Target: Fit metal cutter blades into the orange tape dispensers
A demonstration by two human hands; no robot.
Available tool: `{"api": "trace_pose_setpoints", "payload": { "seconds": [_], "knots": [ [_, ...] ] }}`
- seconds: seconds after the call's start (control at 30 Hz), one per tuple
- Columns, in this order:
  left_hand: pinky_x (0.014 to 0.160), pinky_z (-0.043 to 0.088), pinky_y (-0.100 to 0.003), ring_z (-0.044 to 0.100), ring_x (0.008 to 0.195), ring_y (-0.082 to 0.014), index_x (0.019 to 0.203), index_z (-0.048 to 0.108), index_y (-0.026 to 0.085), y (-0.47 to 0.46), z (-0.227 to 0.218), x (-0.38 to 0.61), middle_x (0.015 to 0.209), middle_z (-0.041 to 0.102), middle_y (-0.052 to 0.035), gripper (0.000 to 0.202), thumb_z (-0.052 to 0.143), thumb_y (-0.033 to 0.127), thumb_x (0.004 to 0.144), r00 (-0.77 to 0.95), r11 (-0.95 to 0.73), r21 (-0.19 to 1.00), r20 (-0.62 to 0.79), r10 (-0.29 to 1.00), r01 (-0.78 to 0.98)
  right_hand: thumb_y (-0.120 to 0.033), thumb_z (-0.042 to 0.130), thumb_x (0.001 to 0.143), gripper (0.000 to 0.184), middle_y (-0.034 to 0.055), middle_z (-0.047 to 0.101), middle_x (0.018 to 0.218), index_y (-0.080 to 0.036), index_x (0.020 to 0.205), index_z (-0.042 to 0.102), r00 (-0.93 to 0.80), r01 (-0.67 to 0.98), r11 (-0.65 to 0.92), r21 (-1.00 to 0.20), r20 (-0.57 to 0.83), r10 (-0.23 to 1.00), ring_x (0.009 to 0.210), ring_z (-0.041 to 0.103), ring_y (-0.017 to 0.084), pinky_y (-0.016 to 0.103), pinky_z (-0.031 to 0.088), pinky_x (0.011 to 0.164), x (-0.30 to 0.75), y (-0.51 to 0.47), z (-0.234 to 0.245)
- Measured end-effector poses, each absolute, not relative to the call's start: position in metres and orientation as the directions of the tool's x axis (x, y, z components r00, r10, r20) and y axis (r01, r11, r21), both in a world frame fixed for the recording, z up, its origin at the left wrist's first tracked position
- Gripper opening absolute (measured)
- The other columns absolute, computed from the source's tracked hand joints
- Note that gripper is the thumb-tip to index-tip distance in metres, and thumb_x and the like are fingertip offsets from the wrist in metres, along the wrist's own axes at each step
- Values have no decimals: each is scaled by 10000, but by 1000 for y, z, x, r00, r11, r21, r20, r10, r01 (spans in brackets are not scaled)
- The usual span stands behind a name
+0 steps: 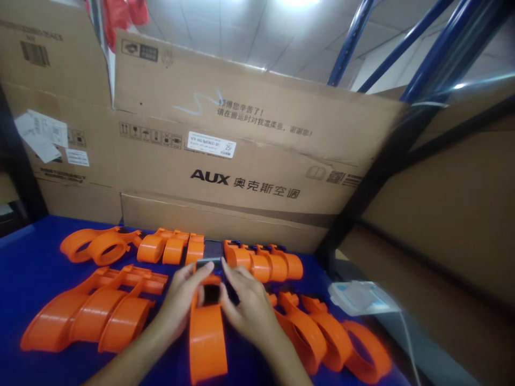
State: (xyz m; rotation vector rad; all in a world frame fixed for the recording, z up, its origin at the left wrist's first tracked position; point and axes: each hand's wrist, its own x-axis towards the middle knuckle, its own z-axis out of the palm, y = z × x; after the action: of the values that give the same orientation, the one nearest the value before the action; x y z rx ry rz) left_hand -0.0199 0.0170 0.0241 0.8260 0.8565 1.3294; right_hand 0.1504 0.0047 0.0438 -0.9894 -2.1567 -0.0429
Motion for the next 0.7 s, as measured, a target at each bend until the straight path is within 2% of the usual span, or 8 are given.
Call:
{"api": "trace_pose_setpoints", "payload": {
  "seconds": [0.2, 0.37, 0.47, 0.7],
  "knots": [
    [515, 431, -223, 530, 477, -103, 943, 751, 169, 8, 36, -18, 622, 652, 28, 318, 846, 386, 731, 108, -33, 926, 79, 991, -377, -72, 538, 836, 586, 77, 687, 836, -169, 1414, 545, -410, 699, 688, -194, 680, 608, 708, 611, 211, 311, 556, 630, 149, 4, 38],
    [560, 463, -232, 509, 474, -109, 930, 755, 167, 7, 37, -19, 531, 565, 57, 282, 843, 359, 742, 134, -4, 914, 64, 989, -405, -53, 502, 845, 494, 76, 647, 786, -105, 1327, 594, -377, 743, 643, -185, 679, 630, 654, 596, 193, 291, 538, 603, 145, 1, 34],
    [569, 480, -241, 484, 446, -101, 886, 750, 162, 7, 36, -18, 507, 552, 60, 268, 849, 357, 731, 143, 19, 908, 45, 989, -418, -43, 490, 835, 486, 72, 645, 782, -106, 1304, 600, -386, 742, 648, -171, 682, 622, 653, 597, 188, 281, 535, 601, 144, 0, 32],
    [573, 494, -269, 584, 493, -150, 858, 748, 161, 9, 38, -21, 521, 614, 24, 318, 885, 370, 662, 122, 15, 903, 42, 992, -429, -94, 503, 866, 483, 93, 666, 832, -106, 1344, 571, -404, 723, 669, -174, 679, 613, 693, 612, 200, 298, 547, 610, 148, 2, 34]
  ]
}}
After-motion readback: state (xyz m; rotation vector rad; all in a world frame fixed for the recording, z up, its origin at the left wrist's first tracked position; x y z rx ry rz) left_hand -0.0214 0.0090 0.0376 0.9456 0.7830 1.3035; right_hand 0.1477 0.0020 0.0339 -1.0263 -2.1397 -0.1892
